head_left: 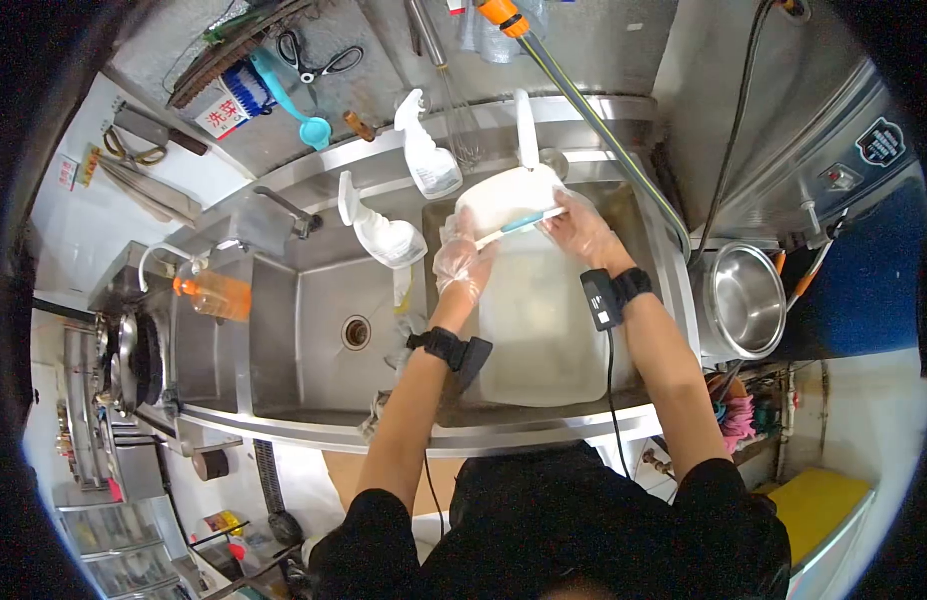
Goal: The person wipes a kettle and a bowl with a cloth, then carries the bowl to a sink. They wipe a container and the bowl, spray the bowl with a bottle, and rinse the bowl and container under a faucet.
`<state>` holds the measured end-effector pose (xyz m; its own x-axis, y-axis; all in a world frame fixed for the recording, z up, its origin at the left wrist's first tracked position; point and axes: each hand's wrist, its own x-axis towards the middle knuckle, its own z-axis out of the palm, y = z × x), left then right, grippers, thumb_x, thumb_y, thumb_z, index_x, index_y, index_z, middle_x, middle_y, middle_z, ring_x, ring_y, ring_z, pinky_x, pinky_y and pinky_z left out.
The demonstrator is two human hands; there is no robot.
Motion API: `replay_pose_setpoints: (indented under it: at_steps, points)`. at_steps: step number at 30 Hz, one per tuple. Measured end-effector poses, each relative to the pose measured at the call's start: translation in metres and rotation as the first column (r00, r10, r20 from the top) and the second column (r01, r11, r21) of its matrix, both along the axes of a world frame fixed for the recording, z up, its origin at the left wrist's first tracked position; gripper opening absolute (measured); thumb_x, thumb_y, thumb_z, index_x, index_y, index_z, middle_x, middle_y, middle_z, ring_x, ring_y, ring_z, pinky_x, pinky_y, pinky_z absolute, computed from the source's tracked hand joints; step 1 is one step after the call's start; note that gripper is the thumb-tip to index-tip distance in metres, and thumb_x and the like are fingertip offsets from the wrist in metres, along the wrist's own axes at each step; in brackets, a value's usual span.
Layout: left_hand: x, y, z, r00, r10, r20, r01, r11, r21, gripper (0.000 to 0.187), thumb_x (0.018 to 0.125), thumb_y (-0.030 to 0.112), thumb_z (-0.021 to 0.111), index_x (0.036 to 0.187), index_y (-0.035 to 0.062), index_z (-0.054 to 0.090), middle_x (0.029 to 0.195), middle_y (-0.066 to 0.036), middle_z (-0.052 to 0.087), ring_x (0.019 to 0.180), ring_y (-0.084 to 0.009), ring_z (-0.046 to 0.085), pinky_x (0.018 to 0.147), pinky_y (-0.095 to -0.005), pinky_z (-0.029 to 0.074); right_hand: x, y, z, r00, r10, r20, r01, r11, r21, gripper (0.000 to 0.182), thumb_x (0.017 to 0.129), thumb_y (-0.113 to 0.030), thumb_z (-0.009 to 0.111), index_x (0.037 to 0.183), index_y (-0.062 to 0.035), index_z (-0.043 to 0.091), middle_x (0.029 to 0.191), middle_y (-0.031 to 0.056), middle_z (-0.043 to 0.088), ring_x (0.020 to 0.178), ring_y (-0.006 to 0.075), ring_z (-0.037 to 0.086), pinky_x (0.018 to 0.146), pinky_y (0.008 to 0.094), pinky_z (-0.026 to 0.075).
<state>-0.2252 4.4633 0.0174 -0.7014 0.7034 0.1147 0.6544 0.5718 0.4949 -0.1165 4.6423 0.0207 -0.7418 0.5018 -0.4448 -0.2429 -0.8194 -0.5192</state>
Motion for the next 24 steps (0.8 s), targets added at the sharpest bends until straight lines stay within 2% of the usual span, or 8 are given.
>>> replay_pose_setpoints:
  at_steps: [6, 11, 13, 14, 15, 17, 20, 24]
  points:
    - [0.008, -0.029, 0.004, 0.991, 0.021, 0.135, -0.031, 0.997, 0.073, 0.074, 0.08, 0.031, 0.061, 0.136, -0.0039, 0.027, 0.135, -0.026, 0.036, 0.125, -0.0374, 0.036, 0.102, -0.0385, 0.031, -0.028, 0.0, -0.008, 0.984, 0.18, 0.0, -0.18, 0.983, 0.021, 0.017, 0.091, -0.021, 0.048, 0.102, -0.0069, 0.051, 0.091, 0.0066, 0.056, 0.083, 0.0196, 0.055, 0.07, 0.0319, 0.05]
    - [0.005, -0.04, -0.026, 0.984, 0.135, 0.119, -0.156, 0.97, 0.186, 0.068, 0.079, 0.024, 0.06, 0.134, -0.0032, 0.031, 0.132, -0.022, 0.042, 0.123, -0.0331, 0.041, 0.1, -0.0353, 0.033, -0.025, -0.011, -0.005, 0.993, 0.101, -0.052, -0.103, 0.994, -0.029, 0.018, 0.093, -0.025, 0.047, 0.101, -0.0092, 0.052, 0.088, 0.0038, 0.057, 0.075, 0.017, 0.056, 0.056, 0.0271, 0.046]
    - [-0.007, -0.043, -0.04, 0.655, 0.203, 0.727, -0.37, 0.926, 0.074, 0.054, 0.082, 0.023, 0.056, 0.127, -0.0009, 0.039, 0.125, -0.017, 0.047, 0.117, -0.0283, 0.045, 0.095, -0.0332, 0.038, -0.013, -0.01, -0.014, 0.99, 0.106, -0.098, -0.103, 0.994, 0.029, 0.021, 0.093, -0.027, 0.046, 0.103, -0.0092, 0.052, 0.089, 0.0029, 0.058, 0.075, 0.0159, 0.055, 0.056, 0.0272, 0.046]
    - [-0.015, -0.043, -0.096, 0.665, 0.056, 0.745, -0.44, 0.835, 0.33, 0.043, 0.087, 0.027, 0.053, 0.12, 0.0027, 0.044, 0.116, -0.012, 0.051, 0.113, -0.0225, 0.048, 0.092, -0.0321, 0.041, -0.005, -0.011, -0.017, 0.983, 0.113, -0.145, -0.101, 0.991, 0.089, 0.024, 0.094, -0.029, 0.045, 0.104, -0.0091, 0.052, 0.09, 0.002, 0.058, 0.075, 0.0147, 0.055, 0.056, 0.0272, 0.045]
    - [-0.003, -0.04, -0.08, 0.663, 0.055, 0.747, -0.442, 0.834, 0.331, 0.043, 0.087, 0.027, 0.053, 0.12, 0.0027, 0.044, 0.116, -0.012, 0.051, 0.113, -0.0225, 0.048, 0.092, -0.0321, 0.041, 0.003, -0.014, -0.015, 0.983, 0.114, -0.142, -0.102, 0.991, 0.091, 0.024, 0.094, -0.029, 0.045, 0.104, -0.0091, 0.052, 0.09, 0.002, 0.058, 0.075, 0.0147, 0.055, 0.056, 0.0272, 0.045]
    - [0.028, -0.034, -0.025, -0.036, -0.35, 0.936, -0.748, 0.631, 0.207, 0.039, 0.09, 0.029, 0.051, 0.122, 0.0063, 0.044, 0.116, -0.007, 0.053, 0.114, -0.0189, 0.047, 0.093, -0.0331, 0.041, 0.021, -0.021, -0.006, 0.997, 0.006, -0.083, 0.0, 0.998, 0.062, 0.026, 0.096, -0.028, 0.04, 0.104, -0.008, 0.053, 0.087, 0.0006, 0.059, 0.07, 0.0132, 0.056, 0.052, 0.0256, 0.047]
    - [0.035, -0.022, -0.02, -0.127, -0.63, 0.766, -0.744, 0.571, 0.346, 0.038, 0.09, 0.028, 0.054, 0.121, 0.0083, 0.046, 0.114, -0.003, 0.055, 0.113, -0.017, 0.047, 0.097, -0.0347, 0.039, 0.041, -0.022, -0.02, 0.986, -0.049, -0.161, 0.071, 0.988, 0.133, 0.031, 0.098, -0.028, 0.034, 0.113, -0.0064, 0.05, 0.106, 0.0036, 0.058, 0.093, 0.0155, 0.056, 0.079, 0.0295, 0.048]
    - [0.041, 0.005, -0.019, -0.054, -0.544, 0.837, -0.689, 0.627, 0.363, 0.037, 0.089, 0.025, 0.055, 0.121, 0.0079, 0.047, 0.117, -0.003, 0.054, 0.114, -0.0173, 0.047, 0.099, -0.0357, 0.038, 0.067, -0.03, -0.019, 0.972, -0.232, -0.04, 0.235, 0.968, 0.09, 0.039, 0.099, -0.031, 0.029, 0.122, -0.004, 0.043, 0.125, 0.0073, 0.05, 0.116, 0.0193, 0.046, 0.102, 0.0342, 0.037]
